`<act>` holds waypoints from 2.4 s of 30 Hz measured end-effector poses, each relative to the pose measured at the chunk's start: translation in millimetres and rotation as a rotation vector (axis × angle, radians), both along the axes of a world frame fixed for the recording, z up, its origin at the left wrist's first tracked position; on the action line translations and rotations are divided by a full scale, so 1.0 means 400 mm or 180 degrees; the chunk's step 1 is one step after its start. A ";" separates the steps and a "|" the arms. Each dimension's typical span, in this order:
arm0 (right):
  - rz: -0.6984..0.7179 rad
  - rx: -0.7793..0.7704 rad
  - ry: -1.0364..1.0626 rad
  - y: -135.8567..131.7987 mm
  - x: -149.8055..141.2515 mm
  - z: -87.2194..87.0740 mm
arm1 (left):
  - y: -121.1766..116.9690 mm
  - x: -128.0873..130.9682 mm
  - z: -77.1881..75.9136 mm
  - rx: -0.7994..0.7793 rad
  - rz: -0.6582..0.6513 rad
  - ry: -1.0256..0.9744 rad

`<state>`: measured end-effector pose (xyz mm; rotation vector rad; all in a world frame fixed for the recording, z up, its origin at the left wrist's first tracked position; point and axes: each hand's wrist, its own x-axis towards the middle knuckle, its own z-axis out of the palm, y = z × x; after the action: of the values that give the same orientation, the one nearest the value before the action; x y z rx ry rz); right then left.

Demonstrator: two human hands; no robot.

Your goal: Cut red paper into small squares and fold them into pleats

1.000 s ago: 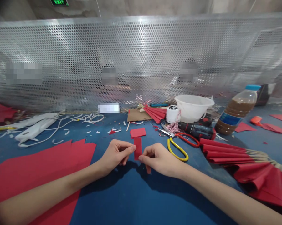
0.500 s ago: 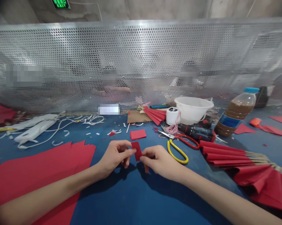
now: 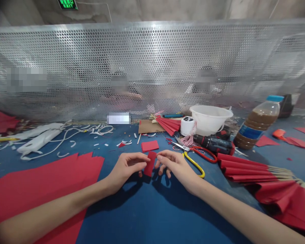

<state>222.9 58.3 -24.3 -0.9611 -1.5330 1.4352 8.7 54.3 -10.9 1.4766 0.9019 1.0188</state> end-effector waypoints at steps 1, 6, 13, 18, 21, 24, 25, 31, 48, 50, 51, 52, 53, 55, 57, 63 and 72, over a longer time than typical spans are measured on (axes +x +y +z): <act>0.0066 0.0015 -0.0097 -0.001 -0.001 0.001 | 0.002 0.001 -0.005 0.0021 0.0061 0.0018; 0.0290 0.0117 -0.0465 -0.004 -0.005 0.009 | 0.010 0.007 -0.027 -0.0006 0.0038 0.0016; 0.0418 0.0201 -0.0462 -0.001 -0.004 0.003 | 0.009 0.007 -0.028 -0.0047 0.0095 0.0061; 0.0269 0.0300 -0.0616 -0.001 -0.002 -0.003 | 0.002 0.006 -0.013 -0.0018 0.0123 0.0224; 0.0314 0.0307 -0.0725 -0.002 -0.002 -0.001 | 0.000 0.005 -0.008 -0.0034 0.0050 0.0268; 0.0374 0.0315 -0.0743 -0.002 -0.003 0.001 | 0.002 0.006 -0.012 -0.0094 -0.0047 0.0125; 0.0392 0.0321 -0.0736 -0.002 -0.003 0.002 | 0.003 0.007 -0.014 -0.0132 -0.0083 0.0101; 0.0441 0.0327 -0.0875 -0.012 -0.005 0.009 | 0.006 0.013 -0.010 -0.0138 -0.0072 0.0182; 0.0856 0.0511 -0.1210 -0.041 -0.009 0.030 | -0.005 0.007 0.010 -0.0054 -0.0655 0.0498; 0.0722 0.0406 -0.1148 -0.040 -0.007 0.032 | -0.003 0.005 0.009 -0.0083 -0.0774 0.0494; 0.0644 0.0359 -0.1114 -0.039 -0.006 0.033 | -0.003 0.004 0.008 -0.0092 -0.0791 0.0512; 0.0578 0.0322 -0.1071 -0.038 -0.005 0.034 | -0.002 0.002 0.008 -0.0098 -0.0782 0.0542; 0.0533 0.0302 -0.1022 -0.037 -0.005 0.035 | -0.002 0.001 0.007 -0.0100 -0.0761 0.0583; 0.0517 0.0333 -0.1002 -0.038 -0.004 0.035 | -0.001 -0.001 0.007 -0.0084 -0.0713 0.0670; 0.0542 0.0474 -0.1152 -0.042 -0.005 0.033 | -0.001 -0.002 0.008 -0.0065 -0.0578 0.0748; 0.0511 0.0906 -0.1504 -0.048 -0.004 0.026 | 0.000 0.001 0.007 0.0077 -0.0485 0.0836; 0.0413 0.0699 -0.1487 -0.042 0.000 0.034 | -0.001 0.001 0.003 -0.0039 -0.0655 0.0913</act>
<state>222.9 41.6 -10.5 -1.1290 -2.0782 1.1423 9.2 53.9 -9.7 1.6942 0.9312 0.6601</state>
